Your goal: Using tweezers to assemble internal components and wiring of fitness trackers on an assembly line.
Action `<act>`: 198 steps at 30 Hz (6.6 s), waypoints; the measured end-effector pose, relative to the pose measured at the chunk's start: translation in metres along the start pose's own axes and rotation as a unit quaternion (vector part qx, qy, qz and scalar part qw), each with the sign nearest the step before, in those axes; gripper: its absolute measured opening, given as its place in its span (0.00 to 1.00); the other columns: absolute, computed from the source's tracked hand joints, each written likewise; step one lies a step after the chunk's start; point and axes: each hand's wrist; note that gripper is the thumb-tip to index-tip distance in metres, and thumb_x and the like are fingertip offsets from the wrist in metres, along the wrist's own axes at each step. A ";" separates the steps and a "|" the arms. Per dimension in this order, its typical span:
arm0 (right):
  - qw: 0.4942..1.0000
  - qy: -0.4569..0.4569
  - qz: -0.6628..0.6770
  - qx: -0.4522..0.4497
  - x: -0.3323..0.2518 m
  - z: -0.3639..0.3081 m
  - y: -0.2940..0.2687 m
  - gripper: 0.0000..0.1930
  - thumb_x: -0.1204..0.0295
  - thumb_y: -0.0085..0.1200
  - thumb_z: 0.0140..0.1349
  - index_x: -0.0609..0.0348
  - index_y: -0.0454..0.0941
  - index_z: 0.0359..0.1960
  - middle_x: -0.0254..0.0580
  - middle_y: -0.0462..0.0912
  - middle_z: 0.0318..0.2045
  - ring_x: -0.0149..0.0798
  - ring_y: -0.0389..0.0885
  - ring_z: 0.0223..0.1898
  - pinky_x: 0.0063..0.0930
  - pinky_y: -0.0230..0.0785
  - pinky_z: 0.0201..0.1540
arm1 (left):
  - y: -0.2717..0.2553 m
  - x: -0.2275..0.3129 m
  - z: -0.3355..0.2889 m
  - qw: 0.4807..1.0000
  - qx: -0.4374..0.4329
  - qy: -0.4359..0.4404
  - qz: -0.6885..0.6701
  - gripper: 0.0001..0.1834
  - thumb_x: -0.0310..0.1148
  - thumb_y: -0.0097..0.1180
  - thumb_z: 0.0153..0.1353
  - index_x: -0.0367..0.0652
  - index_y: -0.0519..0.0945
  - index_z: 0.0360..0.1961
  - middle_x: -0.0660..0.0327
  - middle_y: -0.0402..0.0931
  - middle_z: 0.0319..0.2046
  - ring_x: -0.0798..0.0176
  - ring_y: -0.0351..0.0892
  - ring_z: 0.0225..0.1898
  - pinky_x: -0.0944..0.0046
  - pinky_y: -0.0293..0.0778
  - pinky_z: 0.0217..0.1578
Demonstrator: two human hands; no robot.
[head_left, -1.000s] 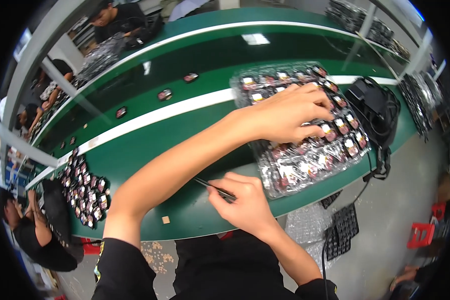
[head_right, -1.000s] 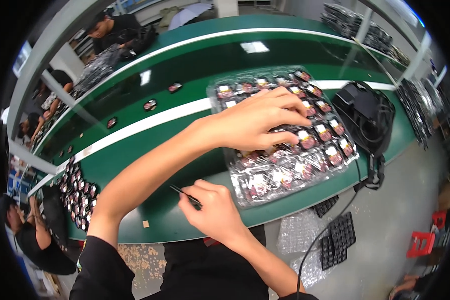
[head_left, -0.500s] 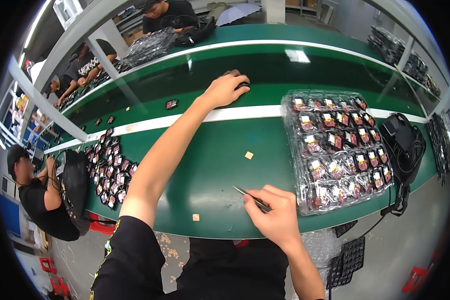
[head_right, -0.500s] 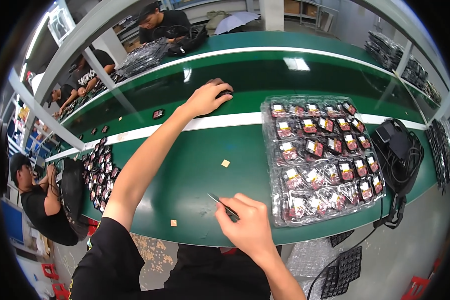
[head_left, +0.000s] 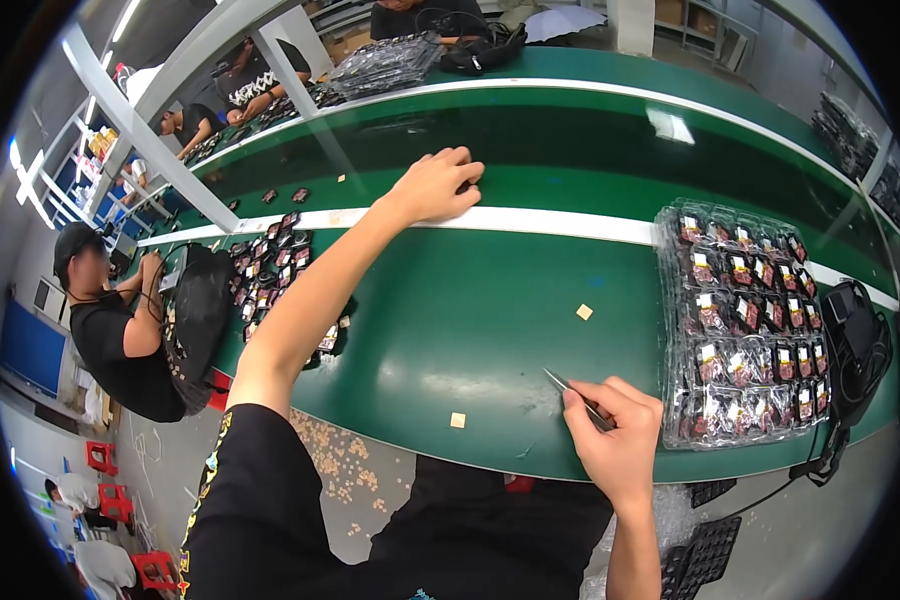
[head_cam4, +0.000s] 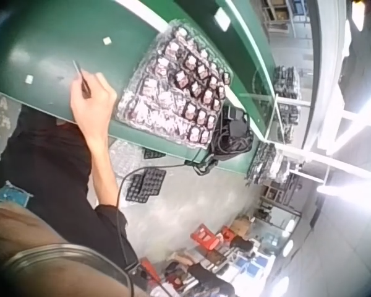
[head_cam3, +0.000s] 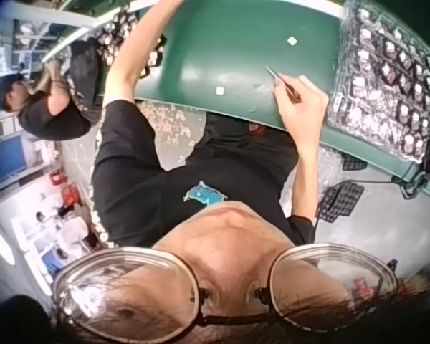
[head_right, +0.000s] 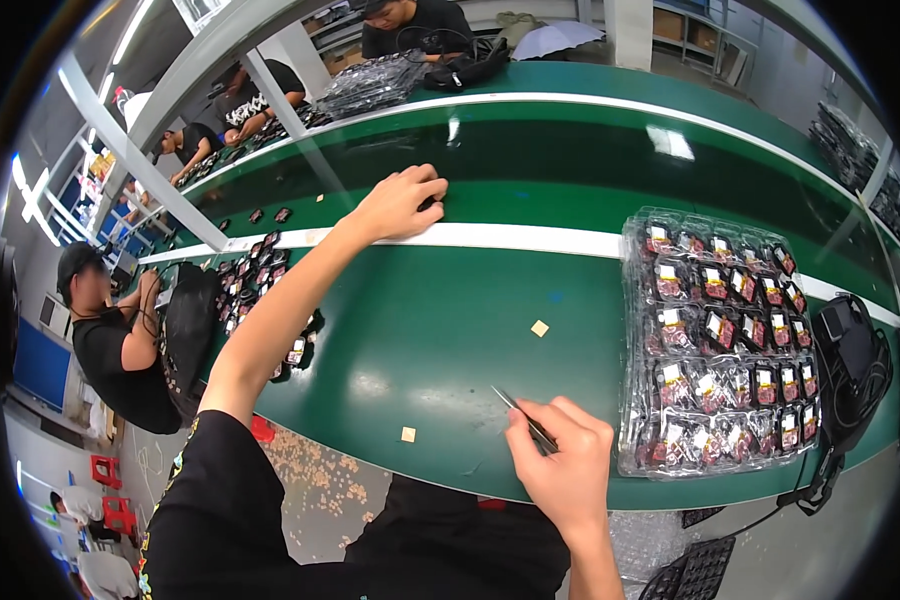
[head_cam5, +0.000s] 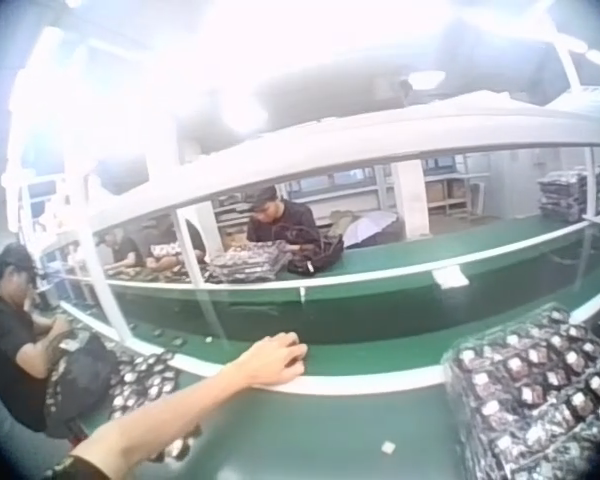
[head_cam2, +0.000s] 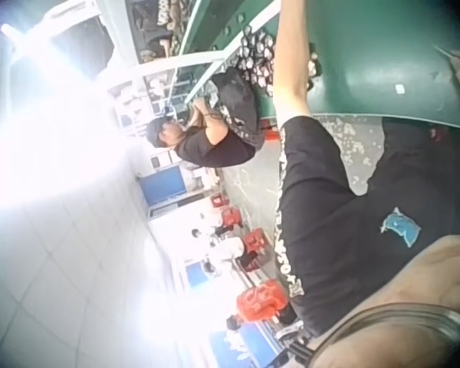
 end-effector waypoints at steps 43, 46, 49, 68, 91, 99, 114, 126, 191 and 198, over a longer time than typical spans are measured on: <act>0.997 0.034 -0.031 0.055 0.006 -0.004 0.004 0.06 0.81 0.73 0.63 0.69 0.93 0.41 0.34 0.77 0.21 0.24 0.67 0.22 0.25 0.54 0.25 | -0.059 0.108 -0.122 0.970 -0.014 0.093 -0.224 0.24 0.34 0.71 0.70 0.40 0.82 0.64 0.53 0.82 0.54 0.48 0.82 0.58 0.49 0.80 0.61; 0.998 0.044 -0.031 0.045 0.005 -0.004 0.001 0.07 0.81 0.73 0.64 0.69 0.93 0.42 0.32 0.75 0.21 0.23 0.67 0.22 0.24 0.53 0.26 | -0.047 0.153 -0.125 0.952 -0.025 0.117 -0.281 0.26 0.40 0.74 0.68 0.43 0.83 0.64 0.55 0.81 0.54 0.48 0.82 0.57 0.49 0.80 0.59; 0.996 0.049 -0.051 0.049 0.006 -0.002 0.002 0.07 0.82 0.72 0.64 0.68 0.93 0.43 0.32 0.74 0.21 0.22 0.67 0.22 0.23 0.53 0.26 | -0.038 0.158 -0.121 0.953 -0.004 0.109 -0.283 0.29 0.44 0.77 0.64 0.44 0.84 0.62 0.56 0.81 0.53 0.49 0.82 0.56 0.50 0.80 0.56; 0.997 0.063 -0.035 0.025 0.007 0.000 0.005 0.06 0.81 0.73 0.64 0.69 0.93 0.42 0.33 0.80 0.22 0.20 0.70 0.21 0.21 0.56 0.25 | -0.047 0.149 -0.135 0.955 -0.005 0.055 -0.292 0.37 0.36 0.87 0.46 0.39 0.86 0.59 0.55 0.82 0.52 0.49 0.82 0.53 0.54 0.77 0.55; 0.997 -0.004 -0.036 -0.074 0.008 0.016 0.018 0.07 0.86 0.70 0.57 0.68 0.93 0.38 0.33 0.81 0.21 0.22 0.71 0.21 0.21 0.55 0.25 | -0.040 0.160 -0.129 0.912 -0.059 0.098 -0.393 0.34 0.44 0.86 0.45 0.36 0.93 0.52 0.59 0.88 0.37 0.60 0.84 0.38 0.60 0.68 0.46; 0.994 -0.040 -0.078 -0.072 0.007 0.017 0.015 0.09 0.86 0.71 0.56 0.68 0.93 0.39 0.32 0.80 0.21 0.21 0.70 0.21 0.20 0.55 0.25 | -0.045 0.162 -0.130 0.926 -0.071 0.072 -0.363 0.37 0.46 0.87 0.42 0.38 0.92 0.52 0.63 0.84 0.33 0.66 0.73 0.30 0.64 0.66 0.39; 0.988 -0.103 -0.109 -0.036 0.009 0.011 0.026 0.16 0.90 0.73 0.52 0.66 0.95 0.43 0.33 0.83 0.26 0.20 0.66 0.20 0.20 0.53 0.23 | -0.038 0.155 -0.128 0.915 -0.070 0.091 -0.388 0.34 0.46 0.88 0.41 0.39 0.92 0.49 0.64 0.87 0.35 0.69 0.70 0.28 0.67 0.64 0.36; 0.995 -0.019 -0.046 -0.091 0.007 0.015 0.014 0.11 0.87 0.73 0.57 0.66 0.95 0.41 0.34 0.83 0.23 0.23 0.75 0.23 0.20 0.60 0.26 | -0.037 0.146 -0.125 0.900 -0.100 0.111 -0.409 0.35 0.48 0.87 0.42 0.38 0.93 0.50 0.63 0.89 0.38 0.71 0.67 0.27 0.67 0.61 0.36; 0.999 -0.038 0.019 0.027 0.004 0.003 0.006 0.05 0.80 0.69 0.64 0.67 0.92 0.40 0.45 0.83 0.25 0.38 0.79 0.20 0.34 0.69 0.25 | -0.040 0.136 0.028 0.952 0.103 0.168 -0.236 0.10 0.28 0.68 0.69 0.42 0.90 0.50 0.56 0.85 0.53 0.48 0.83 0.58 0.49 0.77 0.61; 0.999 -0.037 0.028 0.005 0.002 0.005 0.018 0.06 0.80 0.69 0.63 0.68 0.92 0.40 0.43 0.83 0.24 0.35 0.77 0.19 0.32 0.65 0.23 | -0.022 -0.115 -0.113 0.955 -0.001 -0.268 0.126 0.17 0.41 0.62 0.74 0.49 0.87 0.59 0.47 0.84 0.56 0.36 0.84 0.59 0.42 0.80 0.62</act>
Point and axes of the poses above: each hand's wrist, its own z-axis towards the middle knuckle, its own y-axis out of the palm, x = y × z
